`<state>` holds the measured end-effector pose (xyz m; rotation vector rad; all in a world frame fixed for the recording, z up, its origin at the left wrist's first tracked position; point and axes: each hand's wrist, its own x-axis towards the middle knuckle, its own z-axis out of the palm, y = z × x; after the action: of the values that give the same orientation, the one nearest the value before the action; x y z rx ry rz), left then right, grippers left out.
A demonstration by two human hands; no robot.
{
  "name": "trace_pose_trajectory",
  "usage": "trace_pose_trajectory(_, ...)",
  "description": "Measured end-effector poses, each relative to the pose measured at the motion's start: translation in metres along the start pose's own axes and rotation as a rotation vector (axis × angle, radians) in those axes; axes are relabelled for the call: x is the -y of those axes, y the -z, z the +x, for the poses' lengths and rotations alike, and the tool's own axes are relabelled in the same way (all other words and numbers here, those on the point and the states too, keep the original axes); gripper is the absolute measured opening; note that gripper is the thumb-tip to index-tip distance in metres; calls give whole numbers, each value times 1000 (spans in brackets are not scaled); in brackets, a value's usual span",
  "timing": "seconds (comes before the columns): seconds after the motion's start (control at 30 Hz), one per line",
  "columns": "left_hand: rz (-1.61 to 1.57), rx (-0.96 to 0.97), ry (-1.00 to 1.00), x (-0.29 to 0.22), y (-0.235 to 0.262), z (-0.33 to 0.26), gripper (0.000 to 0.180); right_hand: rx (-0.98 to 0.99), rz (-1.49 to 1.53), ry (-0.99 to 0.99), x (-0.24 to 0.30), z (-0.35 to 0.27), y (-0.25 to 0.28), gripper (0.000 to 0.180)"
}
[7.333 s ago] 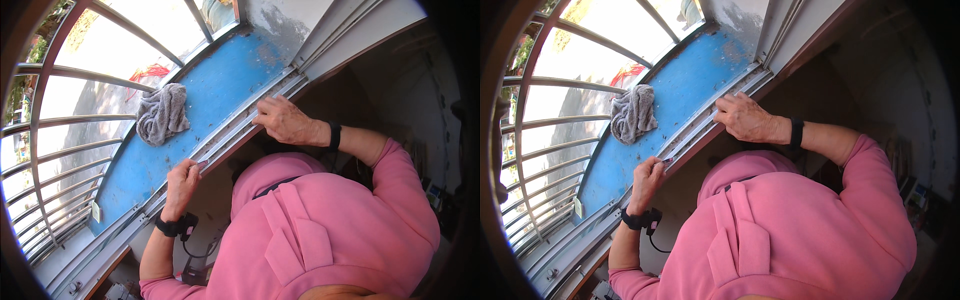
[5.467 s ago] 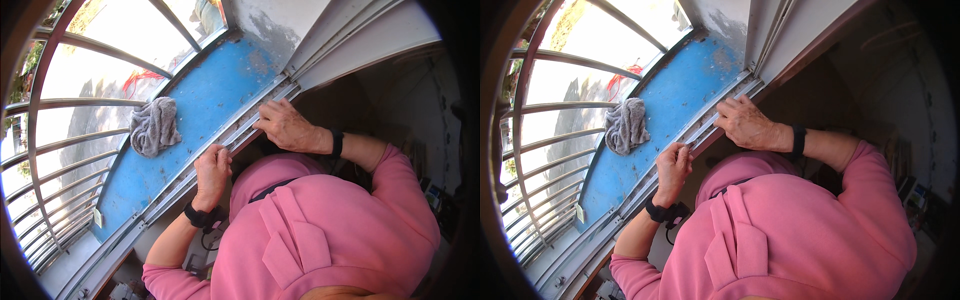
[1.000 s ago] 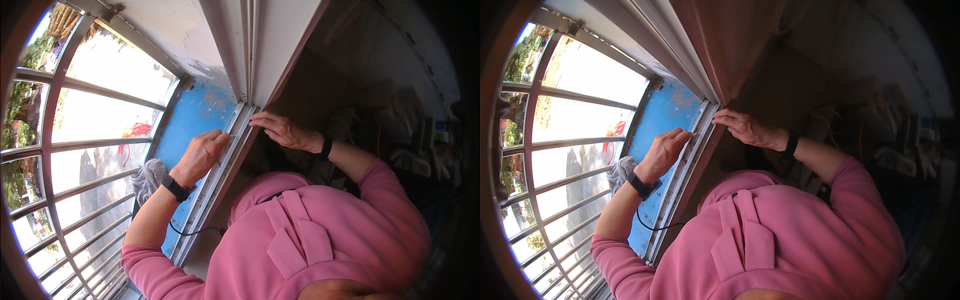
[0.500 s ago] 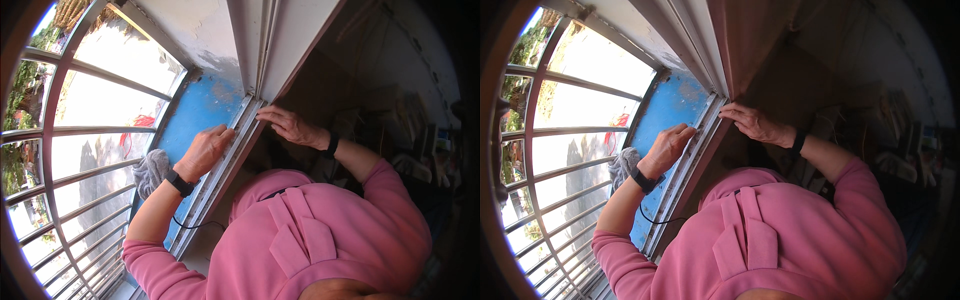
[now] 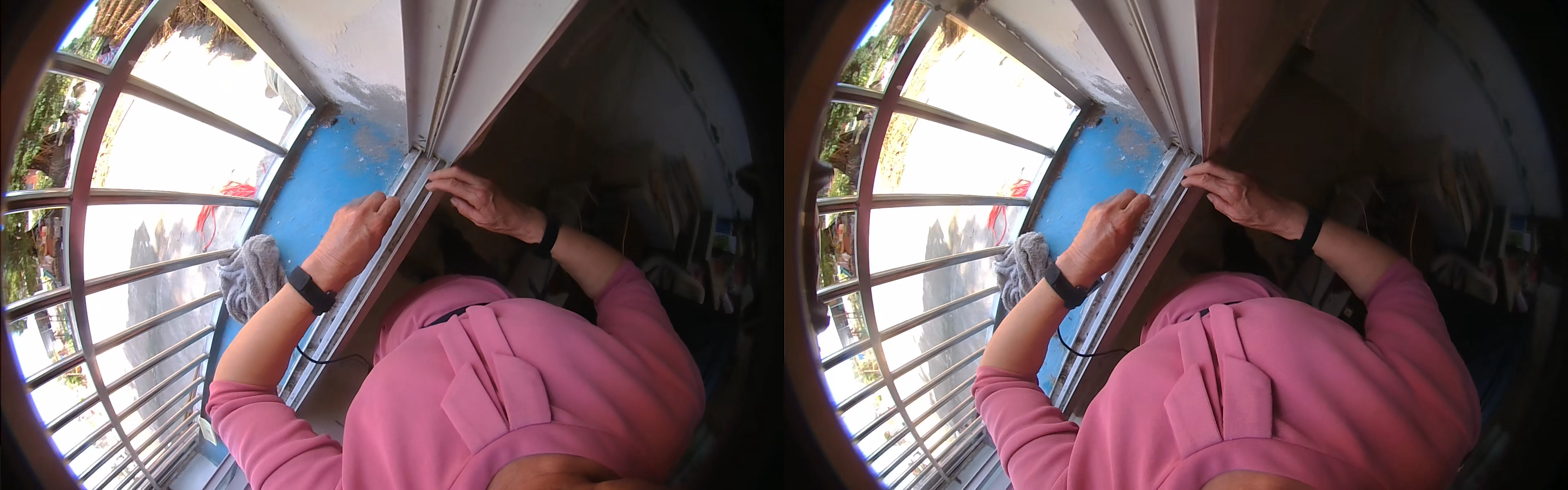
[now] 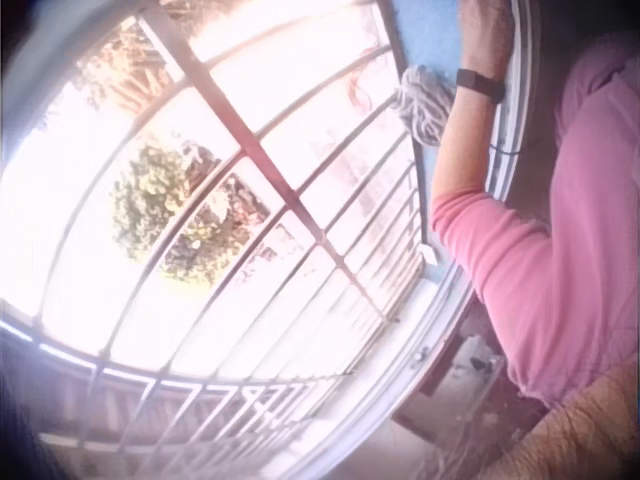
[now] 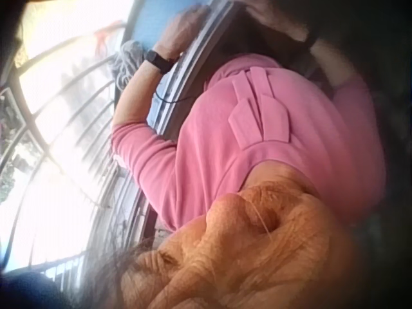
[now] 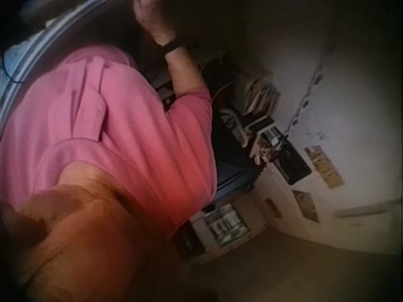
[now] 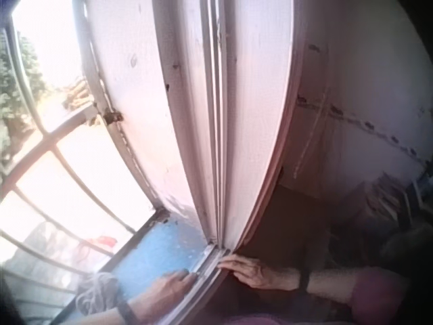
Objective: The person uses a small metal tool to scrape and adjust the hinge mechanism of a window frame. They repeatedly scrape along the metal track and wipe the area with a cloth while working on the window hardware.
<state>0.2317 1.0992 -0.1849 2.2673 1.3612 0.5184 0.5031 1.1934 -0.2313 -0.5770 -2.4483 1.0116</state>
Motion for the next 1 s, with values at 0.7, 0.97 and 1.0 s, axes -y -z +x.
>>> trace_pose_trajectory(0.7,-6,129,130,-10,15,-87,16,50,-24,35,24,11,-12,45)
trace_pose_trajectory(0.97,-169,-33,174,0,7,-54,8,70,-56,30,41,10,-13,44)
trace_pose_trajectory(1.0,-177,-38,151,1,5,-54,7,72,-54,26,39,9,-13,44)
